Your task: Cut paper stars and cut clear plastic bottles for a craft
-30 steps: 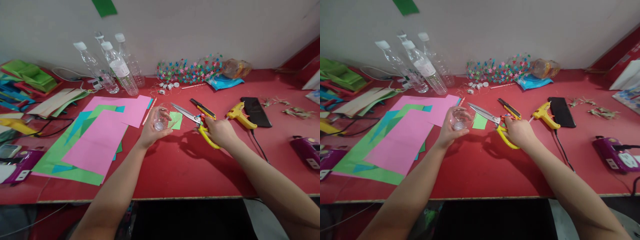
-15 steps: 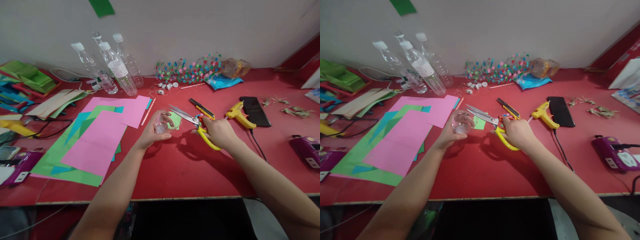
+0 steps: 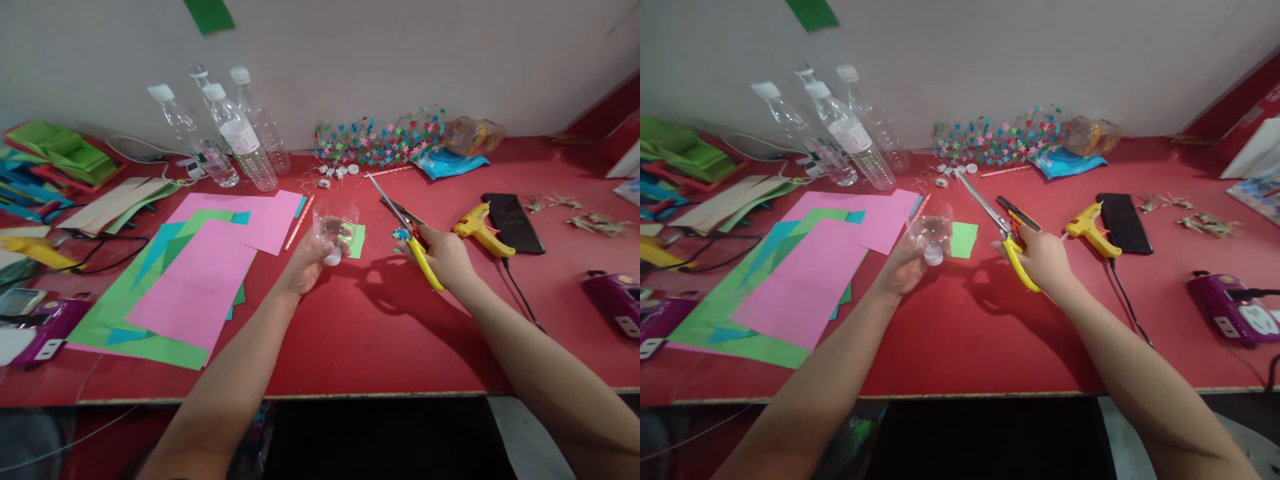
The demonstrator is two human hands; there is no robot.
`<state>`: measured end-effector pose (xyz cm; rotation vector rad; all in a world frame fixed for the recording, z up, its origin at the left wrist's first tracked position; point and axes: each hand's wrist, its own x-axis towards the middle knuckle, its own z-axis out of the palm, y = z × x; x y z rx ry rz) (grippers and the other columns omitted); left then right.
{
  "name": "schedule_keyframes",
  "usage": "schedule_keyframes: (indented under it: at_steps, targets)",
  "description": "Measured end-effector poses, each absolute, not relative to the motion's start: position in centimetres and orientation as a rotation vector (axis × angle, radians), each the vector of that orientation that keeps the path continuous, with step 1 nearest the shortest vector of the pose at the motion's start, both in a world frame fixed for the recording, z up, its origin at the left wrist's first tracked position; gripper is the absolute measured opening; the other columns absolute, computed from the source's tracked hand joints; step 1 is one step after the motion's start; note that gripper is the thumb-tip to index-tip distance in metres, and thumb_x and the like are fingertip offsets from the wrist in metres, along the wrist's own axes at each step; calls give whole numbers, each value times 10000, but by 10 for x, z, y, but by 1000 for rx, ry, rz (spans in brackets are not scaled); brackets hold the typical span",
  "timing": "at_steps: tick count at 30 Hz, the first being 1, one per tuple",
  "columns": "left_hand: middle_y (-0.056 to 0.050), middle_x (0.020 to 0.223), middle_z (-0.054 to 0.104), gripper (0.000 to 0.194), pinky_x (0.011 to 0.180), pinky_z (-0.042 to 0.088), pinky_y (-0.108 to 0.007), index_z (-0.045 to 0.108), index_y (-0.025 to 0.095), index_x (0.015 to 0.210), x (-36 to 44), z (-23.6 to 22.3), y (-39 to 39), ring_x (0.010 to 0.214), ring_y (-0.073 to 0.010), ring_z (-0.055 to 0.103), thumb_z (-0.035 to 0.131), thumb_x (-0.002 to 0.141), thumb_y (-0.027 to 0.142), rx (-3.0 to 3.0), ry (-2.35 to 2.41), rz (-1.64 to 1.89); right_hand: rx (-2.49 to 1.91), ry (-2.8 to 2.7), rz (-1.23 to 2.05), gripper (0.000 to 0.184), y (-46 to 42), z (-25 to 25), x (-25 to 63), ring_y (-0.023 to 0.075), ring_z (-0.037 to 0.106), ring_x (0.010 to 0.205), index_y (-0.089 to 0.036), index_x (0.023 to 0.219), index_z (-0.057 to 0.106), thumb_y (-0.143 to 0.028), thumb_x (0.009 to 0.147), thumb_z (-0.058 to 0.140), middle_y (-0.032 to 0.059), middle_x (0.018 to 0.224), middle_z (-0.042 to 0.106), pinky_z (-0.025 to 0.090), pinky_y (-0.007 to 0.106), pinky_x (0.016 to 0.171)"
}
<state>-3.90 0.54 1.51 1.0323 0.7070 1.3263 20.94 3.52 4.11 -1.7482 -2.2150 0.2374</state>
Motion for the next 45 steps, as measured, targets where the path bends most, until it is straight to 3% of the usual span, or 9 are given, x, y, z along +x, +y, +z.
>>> schedule_keyframes:
  at_steps: [8,17,30,45]
  targets:
    - [-75,1023,697,423,781,515,-319,602,178,1060,-38,23,5,759,-153,661,716,749,441,849,701,1413,-1808,-2262,277,623,38,35,206,181,464,497,-227,680,485,-797,803,266,40,540,505,227,274,500]
    - [-20,790,678,508,541,410,-238,528,191,1042,-38,18,5,507,-74,525,755,696,486,1055,734,1310,-1730,-2459,112,632,32,43,207,234,578,547,-197,861,553,-779,827,307,74,599,597,215,273,506]
    - [-75,926,656,581,489,378,-217,520,215,1093,-47,13,3,735,-164,618,791,636,450,1157,657,1117,-1590,-2640,35,732,30,49,210,230,595,588,-158,919,574,-785,855,202,109,672,654,178,283,525]
    - [-61,853,667,536,463,343,-230,525,219,1075,-44,20,-3,587,-121,557,748,646,450,1163,550,1051,-1581,-2684,-54,682,30,46,211,219,565,541,-157,899,613,-695,901,194,101,610,640,152,290,529]
